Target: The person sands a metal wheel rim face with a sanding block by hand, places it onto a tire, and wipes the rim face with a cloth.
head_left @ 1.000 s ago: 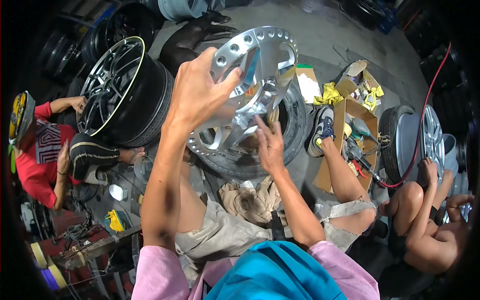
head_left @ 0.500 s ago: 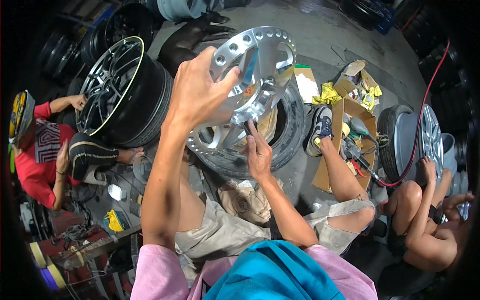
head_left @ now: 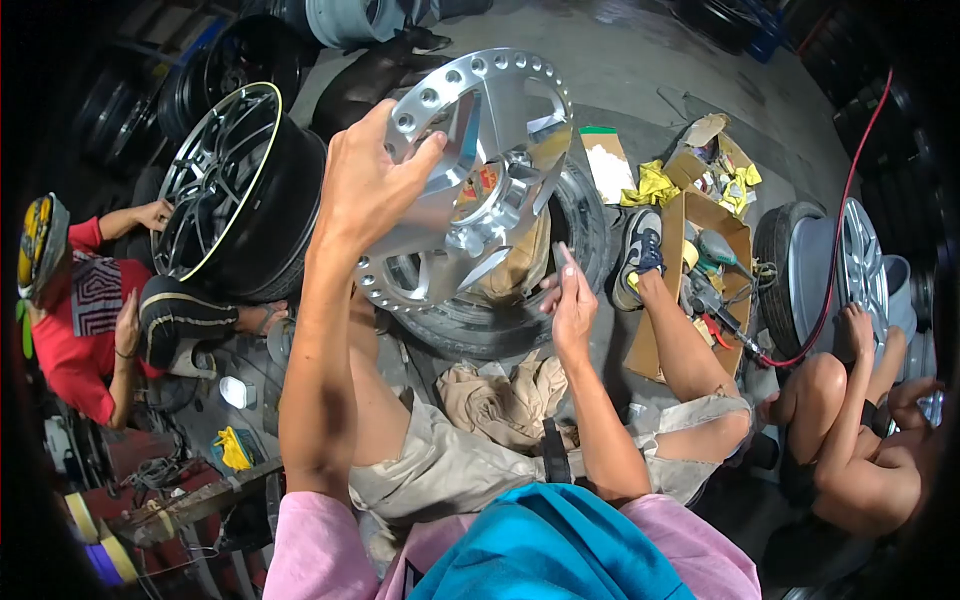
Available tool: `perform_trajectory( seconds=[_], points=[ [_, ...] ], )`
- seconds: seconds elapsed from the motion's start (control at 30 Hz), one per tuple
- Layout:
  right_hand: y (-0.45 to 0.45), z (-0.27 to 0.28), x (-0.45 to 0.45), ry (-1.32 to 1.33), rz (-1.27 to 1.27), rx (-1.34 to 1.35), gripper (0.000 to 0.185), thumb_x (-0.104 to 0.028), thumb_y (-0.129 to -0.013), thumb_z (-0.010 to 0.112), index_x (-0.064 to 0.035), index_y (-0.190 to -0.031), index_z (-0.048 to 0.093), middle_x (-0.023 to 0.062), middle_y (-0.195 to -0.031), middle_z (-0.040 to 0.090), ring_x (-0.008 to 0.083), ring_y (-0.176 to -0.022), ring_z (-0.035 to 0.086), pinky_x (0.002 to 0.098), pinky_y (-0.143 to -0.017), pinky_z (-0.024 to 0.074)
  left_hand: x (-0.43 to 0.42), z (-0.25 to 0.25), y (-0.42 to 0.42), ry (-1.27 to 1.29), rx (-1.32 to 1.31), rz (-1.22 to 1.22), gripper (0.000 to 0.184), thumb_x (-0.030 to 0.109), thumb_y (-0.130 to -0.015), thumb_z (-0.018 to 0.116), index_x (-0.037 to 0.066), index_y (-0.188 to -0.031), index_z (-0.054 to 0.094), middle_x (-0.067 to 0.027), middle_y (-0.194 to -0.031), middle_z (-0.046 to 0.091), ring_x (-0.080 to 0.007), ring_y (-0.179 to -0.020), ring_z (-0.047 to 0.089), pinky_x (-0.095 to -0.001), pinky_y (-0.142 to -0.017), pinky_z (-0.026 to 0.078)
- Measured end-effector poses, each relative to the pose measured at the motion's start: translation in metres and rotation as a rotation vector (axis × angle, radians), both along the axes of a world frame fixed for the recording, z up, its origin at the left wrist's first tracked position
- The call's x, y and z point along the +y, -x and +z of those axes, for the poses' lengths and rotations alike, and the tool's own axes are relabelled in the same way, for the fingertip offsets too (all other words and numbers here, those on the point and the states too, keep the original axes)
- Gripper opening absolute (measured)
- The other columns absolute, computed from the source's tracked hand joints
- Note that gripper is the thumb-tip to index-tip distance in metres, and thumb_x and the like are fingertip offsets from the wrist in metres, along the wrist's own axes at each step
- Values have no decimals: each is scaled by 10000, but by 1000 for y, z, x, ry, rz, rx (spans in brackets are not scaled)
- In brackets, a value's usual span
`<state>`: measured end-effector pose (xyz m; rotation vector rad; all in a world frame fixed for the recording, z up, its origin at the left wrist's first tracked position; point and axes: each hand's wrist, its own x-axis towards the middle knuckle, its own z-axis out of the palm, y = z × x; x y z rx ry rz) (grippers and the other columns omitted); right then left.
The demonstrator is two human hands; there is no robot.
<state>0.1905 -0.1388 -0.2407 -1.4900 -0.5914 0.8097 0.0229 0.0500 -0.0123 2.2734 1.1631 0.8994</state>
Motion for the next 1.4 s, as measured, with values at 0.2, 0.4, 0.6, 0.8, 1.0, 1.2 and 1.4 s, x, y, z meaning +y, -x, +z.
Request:
perform_trajectory(
  seconds=[0.2, 0.4, 0.6, 0.8, 1.0, 1.2, 1.4],
  points=[
    [13, -30, 2, -42, 44, -393, 360, -212, -1103, 538, -80, -1407, 677, 131, -946, 652, 259, -796, 640, 389, -748, 530, 4, -7, -1, -64, -75, -41, 314, 249, -882, 776, -29, -1016, 718, -149, -713, 698, -189, -554, 572, -352, -573, 480],
    [7, -1, 29, -60, 96, -670, 359, -162, -1052, 615, -123, -1402, 682, 197, -957, 555, 387, -818, 623, 456, -737, 517, -7, 3, 0, 8, -7, -21, 256, 167, -927, 787, -32, -1074, 720, -67, -805, 717, -88, -738, 588, -294, -666, 502],
    [-1, -2, 47, -161, 135, -795, 368, -172, -1047, 630, -130, -1409, 678, 190, -1000, 570, 393, -814, 640, 468, -722, 524, -6, 1, 0, -11, -19, -49, 268, 169, -926, 792, -33, -1086, 720, -75, -811, 723, -89, -743, 591, -293, -666, 500],
    [3, 4, 53, -183, 142, -724, 354, -178, -1040, 640, -110, -1383, 694, 200, -1053, 600, 406, -883, 672, 482, -768, 542, -7, 1, -2, -8, -18, -60, 270, 164, -927, 792, -31, -1098, 717, -73, -810, 722, -83, -745, 589, -291, -664, 501],
    [-1, 15, 45, -123, 106, -801, 341, -169, -1024, 657, -101, -1353, 714, 183, -1045, 609, 393, -899, 664, 475, -797, 541, -11, 3, -4, 6, -23, -63, 263, 163, -928, 796, -25, -1096, 720, -65, -794, 718, -68, -711, 574, -280, -617, 490],
    [1, 20, 58, -190, 185, -1006, 329, -145, -967, 713, -98, -1291, 749, 150, -1007, 611, 351, -866, 648, 455, -764, 527, -9, -3, -6, -57, -102, -100, 281, 219, -886, 777, -32, -989, 702, -173, -701, 698, -185, -527, 592, -338, -542, 476],
    [8, 20, 73, -267, 166, -1106, 298, -177, -977, 717, -92, -1259, 763, 139, -938, 561, 330, -846, 601, 431, -761, 493, -9, -2, -6, -69, -100, -104, 286, 225, -885, 776, -33, -981, 699, -181, -690, 690, -201, -520, 603, -348, -547, 483]
  ],
)
